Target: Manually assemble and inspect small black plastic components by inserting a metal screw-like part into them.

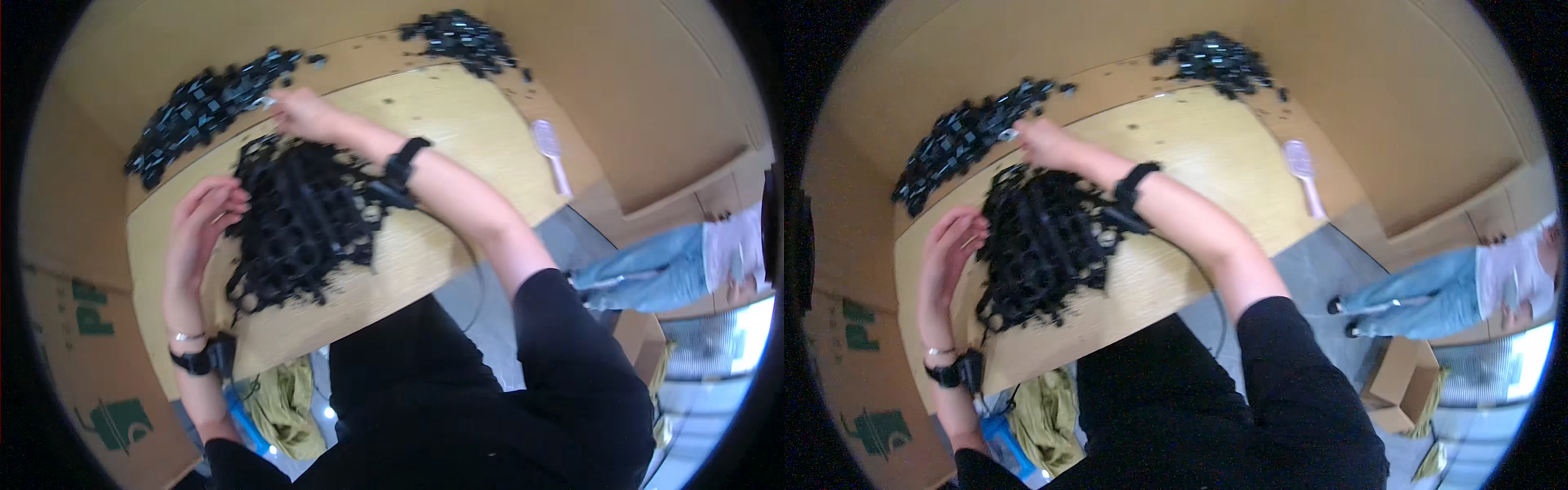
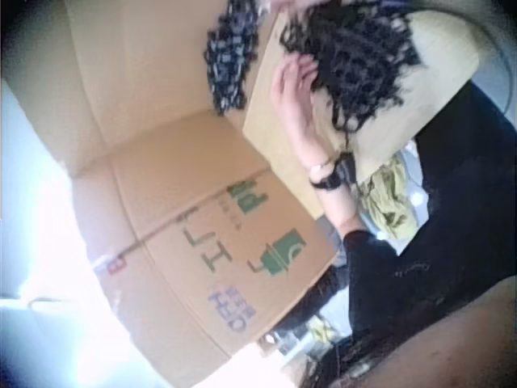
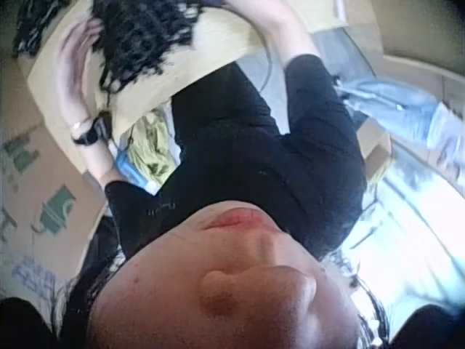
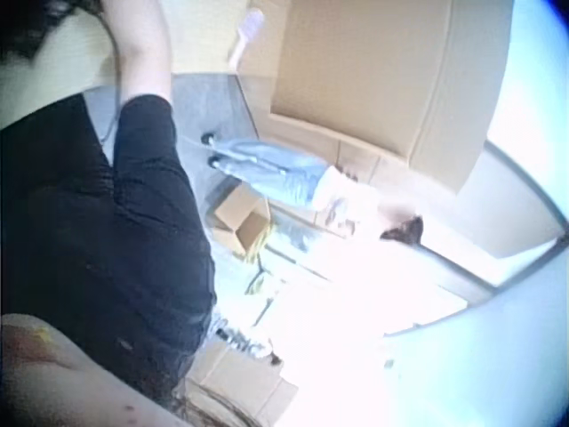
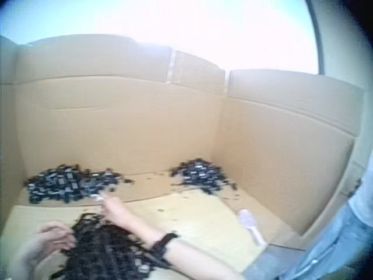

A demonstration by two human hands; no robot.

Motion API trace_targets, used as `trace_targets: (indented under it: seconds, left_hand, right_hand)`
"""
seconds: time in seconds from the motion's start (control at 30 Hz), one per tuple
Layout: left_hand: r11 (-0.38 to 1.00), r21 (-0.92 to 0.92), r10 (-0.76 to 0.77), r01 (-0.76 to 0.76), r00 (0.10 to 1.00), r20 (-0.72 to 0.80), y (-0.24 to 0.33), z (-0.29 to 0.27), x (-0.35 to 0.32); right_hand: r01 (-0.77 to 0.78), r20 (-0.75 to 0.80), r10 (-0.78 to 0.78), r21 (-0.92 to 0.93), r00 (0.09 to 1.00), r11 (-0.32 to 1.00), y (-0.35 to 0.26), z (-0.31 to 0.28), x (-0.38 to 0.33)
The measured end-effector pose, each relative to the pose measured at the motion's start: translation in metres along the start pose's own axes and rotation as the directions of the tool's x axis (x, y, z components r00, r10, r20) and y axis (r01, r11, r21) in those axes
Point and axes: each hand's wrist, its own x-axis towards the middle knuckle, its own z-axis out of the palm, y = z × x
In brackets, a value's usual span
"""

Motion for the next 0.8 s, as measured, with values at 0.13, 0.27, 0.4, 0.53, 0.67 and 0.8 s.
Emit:
trace_targets:
  seconds: [0.13,0.27,0.4,0.53,0.67,0.8]
  left_hand:
    - [0.999,-0.043,0.012,-0.01,0.999,0.052,-0.003,0.003,0.0]
    - [1.0,0.0,-0.014,0.014,0.998,0.06,-0.007,0.0,-0.002]
    - [0.999,0.034,-0.013,0.016,0.996,-0.089,-0.005,0.005,-0.002]
    - [0.996,0.086,0.042,-0.033,0.994,-0.103,0.0,0.021,-0.007]
    - [0.97,0.214,0.117,-0.112,0.993,-0.011,-0.001,0.025,-0.011]
    - [0.921,0.334,0.188,-0.201,0.98,0.072,-0.007,0.015,-0.005]
  right_hand:
    - [-0.017,0.126,0.008,0.066,0.992,0.998,0.002,0.002,-0.003]
    - [-0.05,0.129,0.043,0.057,0.991,0.997,-0.003,0.008,0.001]
    - [0.141,-0.159,-0.153,-0.085,0.975,0.986,-0.025,-0.007,-0.002]
    - [0.123,-0.2,-0.096,0.128,0.975,0.984,-0.077,-0.029,-0.034]
    - [0.043,-0.04,-0.025,0.546,0.999,0.837,-0.127,-0.035,-0.065]
    - [-0.059,0.005,0.072,0.633,0.997,0.772,-0.147,-0.037,-0.074]
